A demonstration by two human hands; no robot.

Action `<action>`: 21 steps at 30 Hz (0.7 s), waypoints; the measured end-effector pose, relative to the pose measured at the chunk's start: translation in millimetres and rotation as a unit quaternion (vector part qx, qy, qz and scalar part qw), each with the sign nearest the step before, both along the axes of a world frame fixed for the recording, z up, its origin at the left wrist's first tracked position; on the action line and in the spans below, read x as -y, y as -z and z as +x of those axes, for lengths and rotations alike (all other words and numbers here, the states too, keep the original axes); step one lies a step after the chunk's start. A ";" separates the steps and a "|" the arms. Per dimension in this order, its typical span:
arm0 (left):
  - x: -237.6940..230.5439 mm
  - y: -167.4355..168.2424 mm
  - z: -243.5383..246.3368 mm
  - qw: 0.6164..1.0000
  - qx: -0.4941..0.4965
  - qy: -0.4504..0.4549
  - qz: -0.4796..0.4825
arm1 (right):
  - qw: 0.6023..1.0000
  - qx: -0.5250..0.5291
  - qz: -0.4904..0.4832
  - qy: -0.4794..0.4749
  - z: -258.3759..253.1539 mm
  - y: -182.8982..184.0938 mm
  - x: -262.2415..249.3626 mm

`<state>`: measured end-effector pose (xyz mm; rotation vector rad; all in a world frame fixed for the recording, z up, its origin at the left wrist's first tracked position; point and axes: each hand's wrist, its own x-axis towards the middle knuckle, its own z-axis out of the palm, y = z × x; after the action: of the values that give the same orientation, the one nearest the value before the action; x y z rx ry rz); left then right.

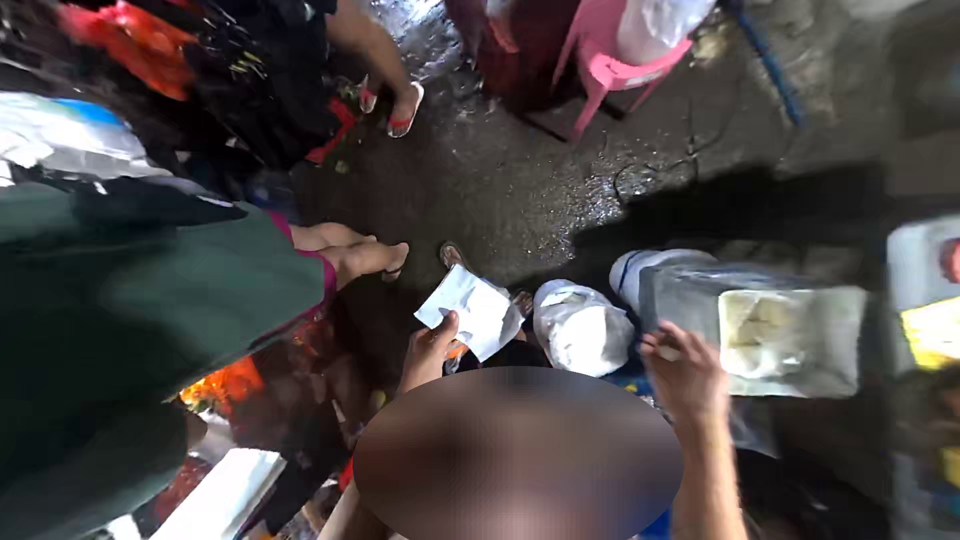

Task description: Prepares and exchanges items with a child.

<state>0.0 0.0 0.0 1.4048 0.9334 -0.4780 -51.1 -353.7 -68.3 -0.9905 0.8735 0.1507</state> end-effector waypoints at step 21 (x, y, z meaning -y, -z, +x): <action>-143.4 -16.3 260.4 0.985 0.025 0.105 0.132 | 0.778 0.062 -0.024 -0.625 411.8 -20.5 -294.3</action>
<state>260.4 143.4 16.3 1.7602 0.8335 -0.4851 360.7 -59.4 -47.8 -1.4811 -0.0441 1.1867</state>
